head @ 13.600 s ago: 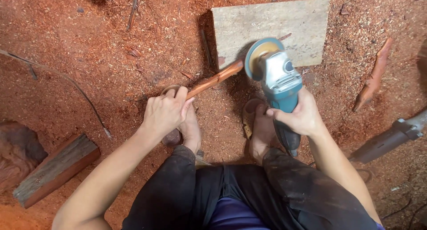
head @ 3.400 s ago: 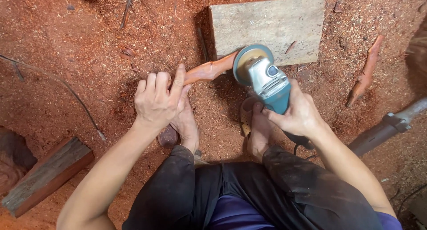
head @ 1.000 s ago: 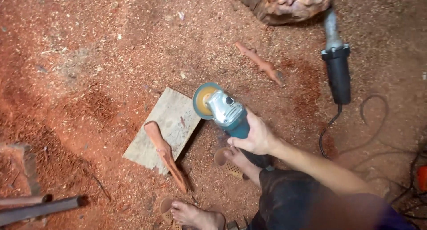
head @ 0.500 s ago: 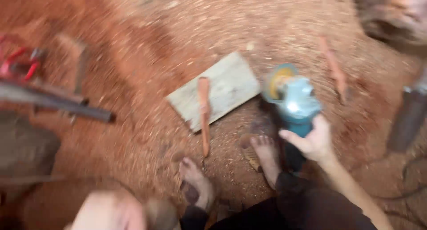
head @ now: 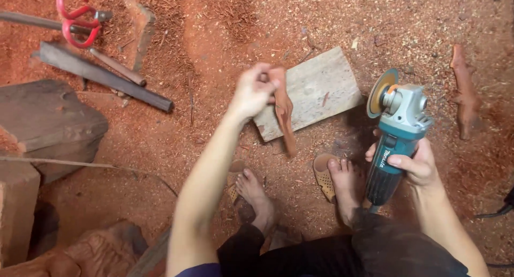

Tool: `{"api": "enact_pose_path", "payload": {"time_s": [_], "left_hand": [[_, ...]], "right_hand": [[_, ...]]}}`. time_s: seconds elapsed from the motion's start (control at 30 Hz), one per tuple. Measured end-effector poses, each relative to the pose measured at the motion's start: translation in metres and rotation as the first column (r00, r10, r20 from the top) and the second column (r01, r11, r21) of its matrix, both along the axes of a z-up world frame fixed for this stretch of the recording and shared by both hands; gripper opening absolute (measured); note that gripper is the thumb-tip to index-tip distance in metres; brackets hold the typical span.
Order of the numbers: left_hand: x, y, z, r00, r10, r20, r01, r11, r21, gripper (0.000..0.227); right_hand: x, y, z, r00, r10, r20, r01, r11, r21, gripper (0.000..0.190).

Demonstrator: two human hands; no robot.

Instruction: Sanding a small, curved piece of wood using an angle grinder with a sanding disc while sitting on the workshop floor.

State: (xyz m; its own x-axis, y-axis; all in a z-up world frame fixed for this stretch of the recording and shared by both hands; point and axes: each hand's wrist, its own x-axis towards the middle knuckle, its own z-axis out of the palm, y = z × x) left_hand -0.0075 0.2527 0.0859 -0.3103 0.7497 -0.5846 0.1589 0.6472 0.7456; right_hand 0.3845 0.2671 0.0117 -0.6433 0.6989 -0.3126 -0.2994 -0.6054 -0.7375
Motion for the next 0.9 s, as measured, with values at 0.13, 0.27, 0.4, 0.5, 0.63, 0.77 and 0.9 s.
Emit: {"api": "enact_pose_path", "payload": {"time_s": [0.13, 0.27, 0.4, 0.5, 0.63, 0.77, 0.9], "left_hand": [[-0.038, -0.042, 0.026, 0.991, 0.106, 0.083, -0.126, 0.946, 0.297, 0.024], [-0.034, -0.076, 0.052, 0.99, 0.137, 0.014, -0.131, 0.904, 0.407, 0.03], [-0.025, -0.108, 0.052, 0.972, 0.217, -0.089, -0.124, 0.799, 0.589, 0.04], [-0.016, -0.126, 0.068, 0.923, 0.214, -0.319, 0.009, 0.818, 0.576, 0.04], [-0.007, -0.135, 0.08, 0.924, 0.253, -0.289, -0.034, 0.804, 0.594, 0.039], [-0.001, -0.139, 0.083, 0.89, 0.297, -0.347, -0.02, 0.785, 0.619, 0.039], [0.002, -0.142, 0.089, 0.85, 0.273, -0.45, 0.072, 0.786, 0.613, 0.034]], "right_hand": [[-0.008, 0.002, -0.013, 0.993, 0.109, -0.053, -0.108, 0.994, 0.028, 0.088], [-0.045, 0.004, 0.012, 0.958, 0.209, 0.194, -0.259, 0.923, 0.285, 0.062], [-0.071, -0.002, 0.009, 0.919, 0.047, 0.391, -0.294, 0.742, 0.602, 0.074], [-0.088, 0.0, 0.027, 0.924, 0.033, 0.382, -0.302, 0.675, 0.674, 0.068], [-0.116, -0.008, 0.049, 0.921, 0.047, 0.388, -0.333, 0.614, 0.716, 0.062], [-0.139, -0.02, 0.065, 0.937, 0.074, 0.342, -0.308, 0.639, 0.705, 0.058], [-0.149, -0.024, 0.067, 0.921, 0.058, 0.386, -0.339, 0.609, 0.717, 0.064]]}}
